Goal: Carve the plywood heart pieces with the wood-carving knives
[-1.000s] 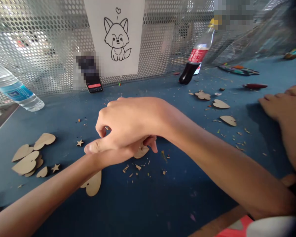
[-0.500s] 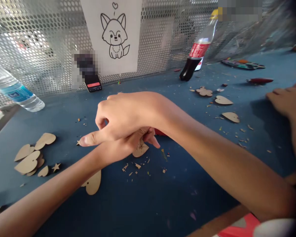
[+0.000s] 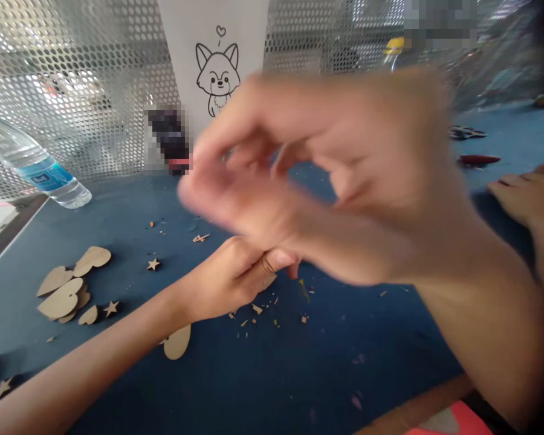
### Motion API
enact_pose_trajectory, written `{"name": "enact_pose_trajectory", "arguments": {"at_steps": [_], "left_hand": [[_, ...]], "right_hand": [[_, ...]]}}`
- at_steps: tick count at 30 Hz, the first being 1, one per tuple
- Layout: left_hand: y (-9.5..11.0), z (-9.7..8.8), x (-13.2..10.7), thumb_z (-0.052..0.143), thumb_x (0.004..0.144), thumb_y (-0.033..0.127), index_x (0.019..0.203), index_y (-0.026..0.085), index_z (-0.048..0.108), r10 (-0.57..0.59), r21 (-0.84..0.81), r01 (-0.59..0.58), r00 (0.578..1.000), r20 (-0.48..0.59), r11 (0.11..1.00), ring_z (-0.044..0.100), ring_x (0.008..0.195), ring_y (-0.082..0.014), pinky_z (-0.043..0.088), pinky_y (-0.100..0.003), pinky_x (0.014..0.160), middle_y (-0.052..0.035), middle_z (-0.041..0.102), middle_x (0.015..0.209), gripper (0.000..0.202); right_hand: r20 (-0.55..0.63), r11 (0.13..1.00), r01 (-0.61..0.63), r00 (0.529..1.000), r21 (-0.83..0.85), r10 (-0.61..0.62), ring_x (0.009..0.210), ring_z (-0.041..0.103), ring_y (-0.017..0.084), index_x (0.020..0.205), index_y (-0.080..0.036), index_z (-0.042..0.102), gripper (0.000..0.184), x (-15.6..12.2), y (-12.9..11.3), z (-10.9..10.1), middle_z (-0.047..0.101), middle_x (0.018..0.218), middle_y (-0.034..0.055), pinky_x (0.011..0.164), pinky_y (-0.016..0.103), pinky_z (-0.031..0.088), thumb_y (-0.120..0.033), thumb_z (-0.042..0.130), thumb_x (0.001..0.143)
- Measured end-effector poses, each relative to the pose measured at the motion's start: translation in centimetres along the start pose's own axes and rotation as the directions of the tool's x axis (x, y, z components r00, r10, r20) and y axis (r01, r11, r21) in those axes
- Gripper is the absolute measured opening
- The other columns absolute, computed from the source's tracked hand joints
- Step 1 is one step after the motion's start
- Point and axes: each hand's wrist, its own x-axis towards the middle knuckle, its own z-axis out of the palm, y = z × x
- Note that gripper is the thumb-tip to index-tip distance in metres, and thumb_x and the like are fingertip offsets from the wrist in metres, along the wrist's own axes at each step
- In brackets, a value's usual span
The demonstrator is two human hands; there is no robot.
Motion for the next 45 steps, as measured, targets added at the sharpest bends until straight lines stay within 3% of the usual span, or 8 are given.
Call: {"name": "enact_pose_trajectory", "arguments": {"at_steps": [2, 6, 10, 13, 16, 22, 27, 45], "left_hand": [[0.7, -1.2, 0.4, 0.033, 0.107, 0.046, 0.108, 0.023, 0.061, 0.127, 0.020, -0.130, 0.985, 0.119, 0.991, 0.066, 0.093, -0.0183, 0.053, -0.034, 0.086, -0.0024, 0.069, 0.098, 0.036], [0.6, -3.2, 0.7, 0.037, 0.107, 0.037, 0.108, 0.018, 0.061, 0.256, 0.208, -0.309, 0.935, 0.245, 0.928, 0.063, 0.099, -0.0213, 0.047, -0.037, 0.091, -0.0071, 0.067, 0.105, 0.030], [-0.8, -3.5, -0.4, 0.046, 0.102, 0.049, 0.107, 0.019, 0.061, 0.135, 0.339, -0.243, 0.940, 0.313, 0.909, 0.062, 0.093, -0.0217, 0.045, -0.037, 0.085, -0.0055, 0.066, 0.106, 0.033], [-1.9, -2.7, -1.5, 0.060, 0.090, 0.062, 0.109, 0.019, 0.059, 0.067, 0.383, -0.199, 0.941, 0.331, 0.902, 0.061, 0.093, -0.0243, 0.045, -0.038, 0.083, -0.0060, 0.064, 0.105, 0.047], [-2.6, -1.9, -1.9, 0.066, 0.091, 0.052, 0.113, 0.019, 0.056, 0.069, 0.384, -0.196, 0.945, 0.319, 0.902, 0.060, 0.095, -0.0247, 0.044, -0.039, 0.084, -0.0064, 0.064, 0.106, 0.041], [-2.6, -1.8, -1.5, 0.069, 0.091, 0.044, 0.115, 0.021, 0.054, 0.036, 0.291, -0.135, 0.946, 0.321, 0.947, 0.059, 0.099, -0.0228, 0.042, -0.036, 0.086, -0.0048, 0.063, 0.111, 0.037], [-2.9, -1.7, -1.7, 0.071, 0.090, 0.044, 0.116, 0.021, 0.053, 0.041, 0.284, -0.137, 0.947, 0.319, 0.949, 0.059, 0.099, -0.0229, 0.041, -0.036, 0.085, -0.0042, 0.063, 0.110, 0.038], [-3.0, -1.5, -1.8, 0.071, 0.090, 0.042, 0.114, 0.021, 0.053, 0.059, 0.316, -0.158, 0.952, 0.300, 0.936, 0.060, 0.098, -0.0231, 0.043, -0.037, 0.084, -0.0046, 0.063, 0.107, 0.036]], "right_hand": [[-0.105, 0.997, -0.083, 0.991, -0.003, 0.082, 0.056, 0.048, 0.010, 0.085, -0.024, 0.062, 0.038, -1.2, 1.1, -0.5, 0.054, 0.068, -0.0044, 0.058, 0.028, 0.038, -0.055, 0.044, 0.098], [-0.037, 0.967, -0.169, 0.983, 0.188, 0.179, 0.055, 0.043, 0.012, 0.095, -0.022, 0.064, 0.022, -4.1, 4.0, 1.4, 0.049, 0.063, -0.0042, 0.053, 0.028, 0.036, -0.043, 0.063, 0.091], [0.092, 0.968, -0.099, 0.993, 0.230, 0.080, 0.048, 0.040, 0.007, 0.071, -0.018, 0.065, 0.026, -5.6, 5.8, 3.8, 0.050, 0.054, -0.0054, 0.049, 0.024, 0.031, -0.034, 0.065, 0.092], [0.206, 0.935, -0.202, 0.968, 0.293, 0.145, 0.046, 0.039, 0.007, 0.067, -0.017, 0.064, 0.028, -5.7, 6.3, 4.2, 0.049, 0.051, -0.0063, 0.045, 0.023, 0.028, -0.033, 0.068, 0.090], [0.292, 0.902, -0.318, 0.928, 0.292, 0.233, 0.045, 0.039, 0.006, 0.065, -0.017, 0.062, 0.036, -5.8, 6.7, 3.7, 0.047, 0.049, -0.0062, 0.045, 0.023, 0.029, -0.036, 0.062, 0.095], [0.156, 0.831, -0.419, 0.908, 0.364, 0.390, 0.037, 0.048, 0.008, 0.067, -0.016, 0.069, 0.048, -6.4, 7.7, 3.1, 0.054, 0.044, -0.0027, 0.041, 0.024, 0.033, -0.043, 0.049, 0.102], [0.273, 0.859, -0.411, 0.902, 0.305, 0.335, 0.040, 0.050, 0.009, 0.067, -0.017, 0.069, 0.048, -6.3, 7.4, 3.7, 0.055, 0.045, -0.0021, 0.044, 0.024, 0.037, -0.041, 0.048, 0.102], [0.256, 0.894, -0.331, 0.931, 0.303, 0.259, 0.047, 0.051, 0.010, 0.065, -0.019, 0.064, 0.046, -6.5, 7.5, 3.7, 0.054, 0.052, -0.0017, 0.047, 0.026, 0.038, -0.038, 0.047, 0.103]]}}
